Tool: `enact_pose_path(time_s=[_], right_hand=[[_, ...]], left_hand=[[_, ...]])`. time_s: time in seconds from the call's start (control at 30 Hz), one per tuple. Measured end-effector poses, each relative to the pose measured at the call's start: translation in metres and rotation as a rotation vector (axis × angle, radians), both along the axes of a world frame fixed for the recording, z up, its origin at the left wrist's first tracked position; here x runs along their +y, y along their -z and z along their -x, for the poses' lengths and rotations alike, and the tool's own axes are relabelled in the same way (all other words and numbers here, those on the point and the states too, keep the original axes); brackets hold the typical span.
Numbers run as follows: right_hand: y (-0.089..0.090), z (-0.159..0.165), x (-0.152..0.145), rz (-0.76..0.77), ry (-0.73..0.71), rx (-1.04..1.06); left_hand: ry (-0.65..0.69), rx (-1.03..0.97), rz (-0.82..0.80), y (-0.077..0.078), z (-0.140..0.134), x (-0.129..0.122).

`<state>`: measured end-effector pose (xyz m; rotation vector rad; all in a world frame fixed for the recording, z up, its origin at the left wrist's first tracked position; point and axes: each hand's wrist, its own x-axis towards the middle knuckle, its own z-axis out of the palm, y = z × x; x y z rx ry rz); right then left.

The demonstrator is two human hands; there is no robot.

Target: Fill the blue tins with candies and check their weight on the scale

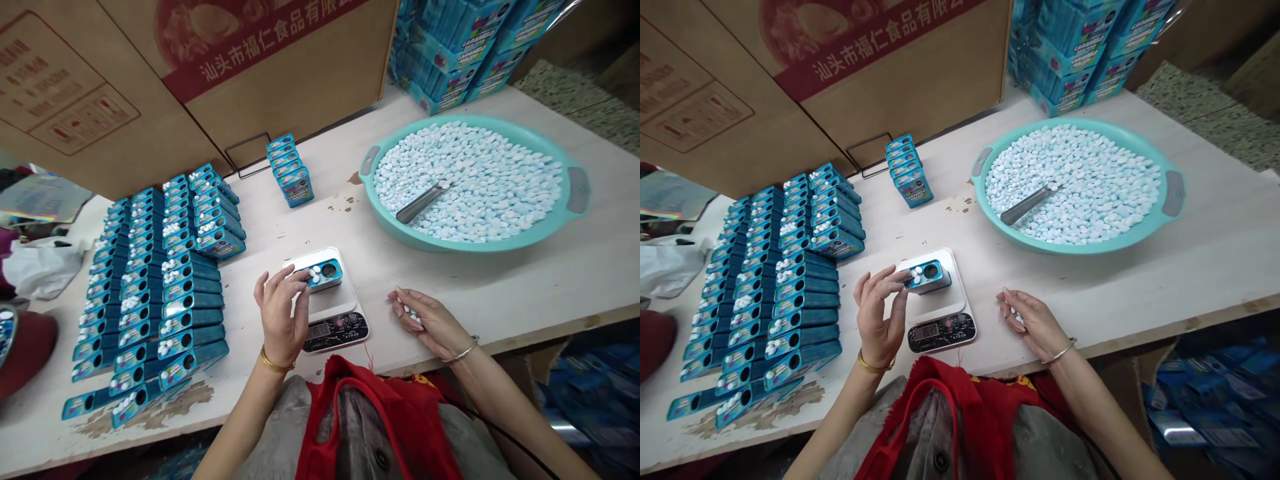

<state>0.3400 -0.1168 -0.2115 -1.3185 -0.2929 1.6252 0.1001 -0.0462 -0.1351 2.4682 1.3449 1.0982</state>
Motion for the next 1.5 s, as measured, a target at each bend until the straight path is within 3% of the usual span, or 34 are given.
enact_pose_path(time_s=[0.3, 0.47, 0.67, 0.87, 1.03, 1.2, 1.27, 1.4, 1.5], right_hand=[[-0.003, 0.002, 0.003, 0.003, 0.001, 0.023], [-0.013, 0.017, 0.004, 0.037, -0.095, 0.131], [-0.032, 0.035, 0.006, 0.009, -0.208, 0.255], [-0.039, 0.039, 0.002, -0.032, -0.256, 0.273], [-0.045, 0.048, 0.005, -0.011, -0.232, 0.392], [-0.054, 0.057, 0.009, 0.017, -0.162, 0.543], [-0.054, 0.056, 0.010, 0.001, -0.161, 0.524], [-0.049, 0.048, 0.010, 0.035, -0.127, 0.463], [-0.044, 0.039, 0.010, 0.075, -0.057, 0.421]], left_hand=[[0.123, 0.049, -0.001, 0.008, -0.017, -0.001], [0.172, 0.034, 0.062, 0.007, -0.021, 0.006], [0.097, -0.046, 0.043, 0.007, -0.017, -0.002], [0.075, -0.058, 0.019, 0.011, -0.014, -0.011], [0.218, 0.013, 0.083, 0.001, -0.022, -0.007], [0.460, 0.272, 0.072, -0.012, -0.025, -0.009], [0.441, 0.303, 0.046, -0.014, -0.020, -0.002], [0.208, 0.354, 0.138, -0.014, -0.004, 0.033], [0.213, 0.449, 0.220, -0.014, -0.002, 0.070]])
